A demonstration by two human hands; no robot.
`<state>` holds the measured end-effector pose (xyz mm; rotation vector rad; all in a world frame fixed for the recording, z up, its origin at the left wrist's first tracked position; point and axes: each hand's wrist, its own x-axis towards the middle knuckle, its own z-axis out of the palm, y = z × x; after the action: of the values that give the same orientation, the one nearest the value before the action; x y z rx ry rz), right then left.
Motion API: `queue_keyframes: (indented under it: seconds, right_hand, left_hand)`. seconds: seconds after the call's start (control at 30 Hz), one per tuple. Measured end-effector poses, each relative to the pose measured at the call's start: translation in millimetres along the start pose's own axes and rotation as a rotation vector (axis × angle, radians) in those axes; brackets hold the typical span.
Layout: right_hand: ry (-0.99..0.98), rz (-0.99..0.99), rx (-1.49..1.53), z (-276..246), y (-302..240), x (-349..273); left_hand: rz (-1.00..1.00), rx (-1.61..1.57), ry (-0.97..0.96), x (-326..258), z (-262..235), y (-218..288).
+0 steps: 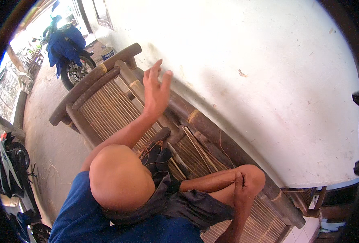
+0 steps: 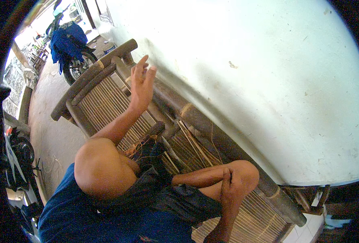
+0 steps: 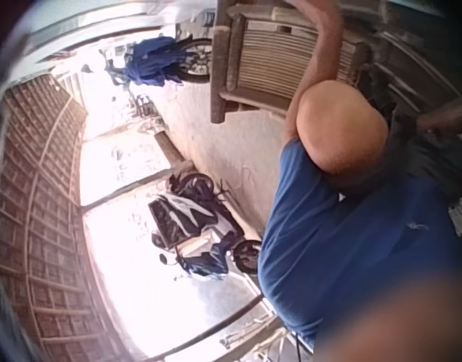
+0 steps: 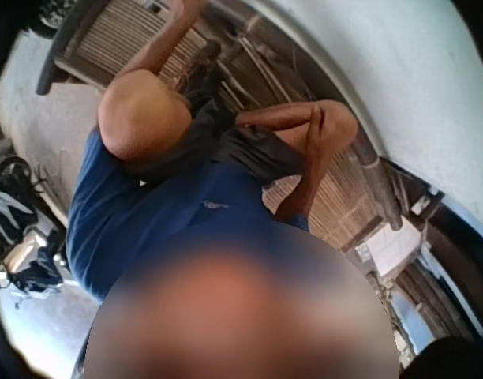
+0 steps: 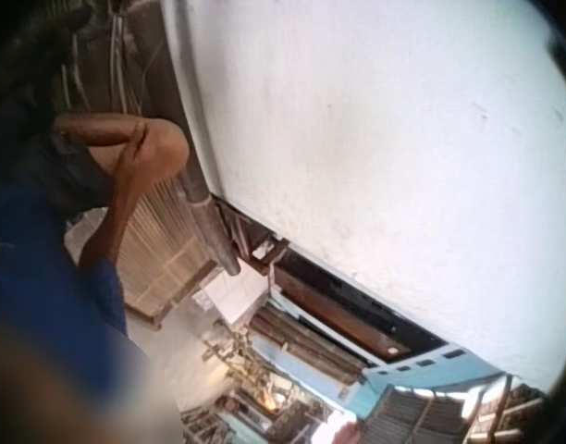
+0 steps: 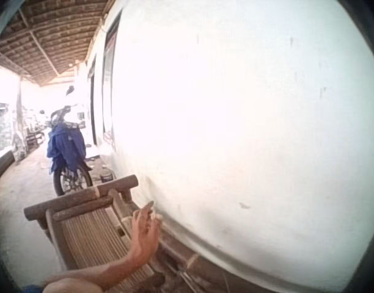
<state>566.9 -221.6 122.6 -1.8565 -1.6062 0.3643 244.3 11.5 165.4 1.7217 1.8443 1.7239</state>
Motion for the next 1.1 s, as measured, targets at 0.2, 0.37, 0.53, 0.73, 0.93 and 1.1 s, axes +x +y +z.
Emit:
queue_keyframes:
  seconds: [0.2,0.37,0.53,0.73,0.93,1.1]
  right_hand:
    - [-0.154,-0.110,-0.045,18.1,-44.8,50.6]
    - [-0.151,-0.268,0.161,45.1,-63.0,93.2]
    - [-0.179,-0.192,0.224,60.0,-57.5,99.4]
    - [-0.142,-0.163,0.415,81.7,-40.5,95.8]
    - [-0.169,-0.041,0.548,91.9,-20.7,91.2]
    - [-0.230,0.067,0.591,89.4,-8.1,86.7]
  left_hand:
    - [0.514,-0.380,-0.732,-42.3,10.3,43.8]
    - [0.339,-0.510,-1.190,-75.1,32.4,41.1]
    - [0.246,-0.431,-1.186,-80.2,36.9,28.9]
    - [0.207,-0.394,-1.135,-87.8,32.0,30.4]
    - [0.160,-0.348,-1.181,-86.2,29.5,31.3]
    - [0.049,-0.264,-1.133,-85.7,27.4,34.2]
